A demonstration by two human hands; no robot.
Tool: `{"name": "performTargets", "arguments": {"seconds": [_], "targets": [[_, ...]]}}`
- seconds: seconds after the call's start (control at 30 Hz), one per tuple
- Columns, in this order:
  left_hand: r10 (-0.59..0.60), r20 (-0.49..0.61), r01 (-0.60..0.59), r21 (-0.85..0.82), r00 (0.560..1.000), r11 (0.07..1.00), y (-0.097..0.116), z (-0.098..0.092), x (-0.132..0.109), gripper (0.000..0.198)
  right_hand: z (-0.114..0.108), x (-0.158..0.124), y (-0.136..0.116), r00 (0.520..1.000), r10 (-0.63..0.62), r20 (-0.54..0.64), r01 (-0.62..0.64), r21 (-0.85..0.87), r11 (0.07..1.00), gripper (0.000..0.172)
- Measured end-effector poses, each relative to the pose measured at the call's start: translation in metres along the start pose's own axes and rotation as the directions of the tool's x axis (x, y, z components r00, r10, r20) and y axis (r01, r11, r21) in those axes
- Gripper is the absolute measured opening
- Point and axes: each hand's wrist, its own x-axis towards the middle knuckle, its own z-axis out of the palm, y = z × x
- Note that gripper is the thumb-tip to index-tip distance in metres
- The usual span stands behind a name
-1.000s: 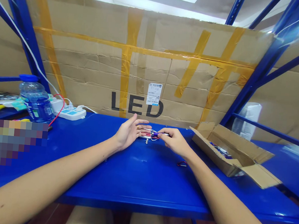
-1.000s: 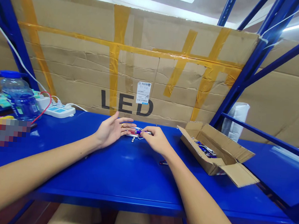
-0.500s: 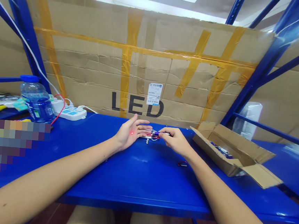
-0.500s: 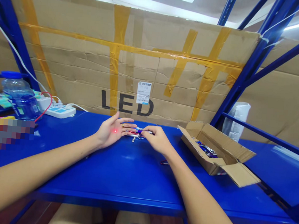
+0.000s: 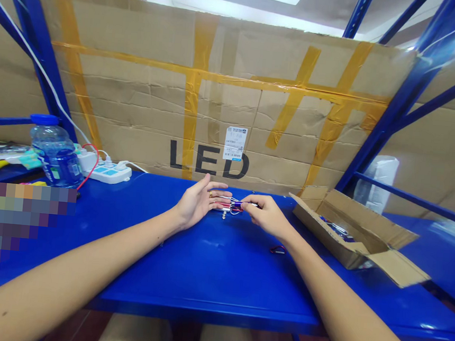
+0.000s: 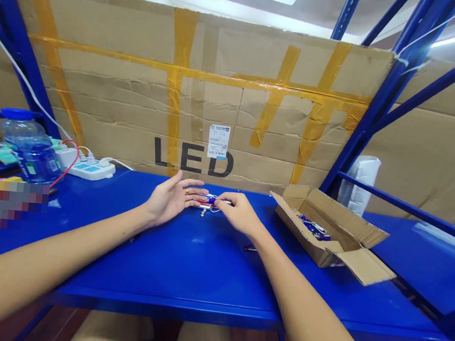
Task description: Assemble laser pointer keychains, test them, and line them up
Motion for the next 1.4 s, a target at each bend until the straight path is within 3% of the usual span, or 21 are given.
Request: {"name": "performTargets", "arguments": {"seconds": [0.1,0.2,0.3,0.4,0.5,0.67,0.9,1.17,1.4], "targets": [[0.1,-0.007,-0.095,0.254,0.995,0.963,-0.001,0.001,0.001,0.032,0.002,0.001,0.002,1.0,0.006,0.01,-0.006,0.021,1.0,0.027],[0.178,0.061,-0.183,0.529,0.982,0.829,-0.002,0.003,0.002,0.02,0.005,0.002,0.005,0.998,-0.001,0.069,-0.002,0.033,0.999,0.034],[0.243,0.134,-0.269,0.669,0.961,0.693,-0.002,0.002,0.005,0.014,0.006,0.004,0.006,0.988,0.004,0.156,-0.016,0.072,0.997,0.034],[0.339,0.138,-0.316,0.771,0.931,0.553,-0.002,-0.003,0.011,0.014,0.004,0.007,0.008,0.979,0.056,0.195,-0.09,0.167,0.982,0.03],[0.364,0.105,-0.298,0.794,0.925,0.529,-0.001,-0.01,0.018,0.016,0.0,0.013,0.012,0.981,0.101,0.167,-0.139,0.24,0.961,0.035],[0.357,0.061,-0.244,0.834,0.932,0.496,0.003,-0.016,0.028,0.018,-0.007,0.028,0.024,0.996,0.071,0.061,-0.078,0.122,0.989,0.013],[0.323,0.047,-0.177,0.905,0.945,0.387,0.001,-0.036,0.056,0.019,-0.012,0.065,0.046,0.997,0.067,-0.038,-0.065,0.055,0.996,0.012],[0.242,-0.013,-0.066,0.947,0.97,0.314,-0.008,-0.066,0.098,0.019,0.005,0.103,0.089,0.988,0.128,-0.09,-0.136,-0.101,0.985,0.011],[0.181,-0.09,0.019,0.932,0.979,0.361,-0.01,-0.078,0.113,0.016,0.012,0.115,0.108,0.98,0.163,-0.111,-0.178,-0.143,0.974,0.016]]}}
